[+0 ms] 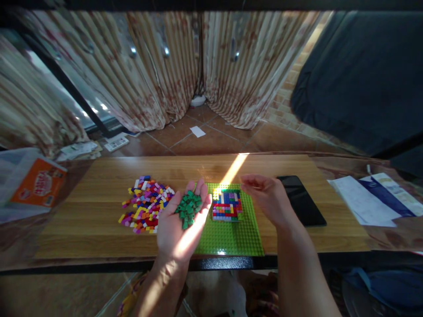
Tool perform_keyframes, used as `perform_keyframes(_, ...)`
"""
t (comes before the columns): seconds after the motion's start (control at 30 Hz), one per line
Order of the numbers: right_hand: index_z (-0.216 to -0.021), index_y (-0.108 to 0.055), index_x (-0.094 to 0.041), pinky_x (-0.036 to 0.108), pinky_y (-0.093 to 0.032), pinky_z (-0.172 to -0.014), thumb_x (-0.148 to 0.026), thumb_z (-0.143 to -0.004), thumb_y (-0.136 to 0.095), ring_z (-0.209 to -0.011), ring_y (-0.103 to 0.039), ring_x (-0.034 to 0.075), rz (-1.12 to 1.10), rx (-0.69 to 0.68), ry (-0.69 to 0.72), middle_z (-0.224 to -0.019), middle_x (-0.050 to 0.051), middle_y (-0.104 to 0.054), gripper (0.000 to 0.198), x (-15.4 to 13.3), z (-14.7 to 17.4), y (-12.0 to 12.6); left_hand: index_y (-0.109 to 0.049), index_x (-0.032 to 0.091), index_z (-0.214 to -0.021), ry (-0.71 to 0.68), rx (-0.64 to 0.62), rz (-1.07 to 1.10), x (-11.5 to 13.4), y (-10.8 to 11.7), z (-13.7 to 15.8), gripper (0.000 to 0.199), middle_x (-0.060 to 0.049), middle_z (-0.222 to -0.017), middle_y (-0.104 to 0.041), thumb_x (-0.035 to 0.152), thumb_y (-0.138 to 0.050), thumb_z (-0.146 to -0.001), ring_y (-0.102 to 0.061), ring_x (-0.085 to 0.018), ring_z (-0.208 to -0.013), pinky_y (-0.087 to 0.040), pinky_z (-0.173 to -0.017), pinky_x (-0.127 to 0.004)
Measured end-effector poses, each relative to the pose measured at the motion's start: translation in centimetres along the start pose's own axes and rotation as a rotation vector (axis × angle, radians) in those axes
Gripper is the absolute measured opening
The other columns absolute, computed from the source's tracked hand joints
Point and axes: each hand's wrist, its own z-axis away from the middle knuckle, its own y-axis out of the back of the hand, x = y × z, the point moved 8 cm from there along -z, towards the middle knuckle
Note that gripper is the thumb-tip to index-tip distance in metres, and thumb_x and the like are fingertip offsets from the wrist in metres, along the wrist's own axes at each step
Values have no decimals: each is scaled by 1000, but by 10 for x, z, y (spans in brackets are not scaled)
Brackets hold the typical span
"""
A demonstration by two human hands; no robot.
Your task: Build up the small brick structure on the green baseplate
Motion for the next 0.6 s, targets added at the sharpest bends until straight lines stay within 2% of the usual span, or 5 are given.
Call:
perform_keyframes(0.1, -82, -72, -24, 33, -54, -70, -31, -71, -71, -74, -65, 16, -68, -63, 107, -81, 2, -73, 13, -34, 13, -20, -67, 11, -96, 11, -38, -4, -2, -1, 0, 30, -13, -115, -65, 29, -43, -89, -62, -21, -106, -51, -87, -33)
perform_keyframes(0.2, -82, -71, -24, 30, -54, -68, -28, -76, -68, -75, -64, 15, -31, -256, 222, -80, 1, -71, 8, -68, 32, -54, -68, 13, -96, -3, -46, -20, -1, 0, 1, 31, -11, -116, -65, 29, -42, -89, -61, -21, -108, -50, -88, -32)
perform_keyframes(0.27, -88, -71, -26, 30, -53, -71, -25, -79, -65, -80, -64, 15, 27, -352, 294, -86, 0, -70, 11, -82, 43, -73, -68, 13, -97, -6, -55, -31, -1, 0, 1, 32, -10, -115, -66, 29, -42, -90, -60, -21, -109, -49, -87, -31)
perform_keyframes(0.47, -99, -69, -28, 33, -52, -82, -15, -84, -56, -96, -63, 16, 309, -417, 501, -108, 2, -66, 23, -89, 53, -98, -69, 11, -92, -3, -103, -24, -1, -1, 0, 32, -11, -109, -67, 26, -41, -91, -60, -17, -106, -50, -81, -23)
perform_keyframes(0.6, -94, -70, -26, 34, -52, -83, -19, -85, -57, -94, -63, 17, 268, -401, 468, -103, 2, -67, 18, -88, 51, -98, -69, 10, -89, -2, -101, -14, 0, -2, 1, 32, -11, -102, -68, 25, -41, -91, -63, -15, -98, -50, -74, -19)
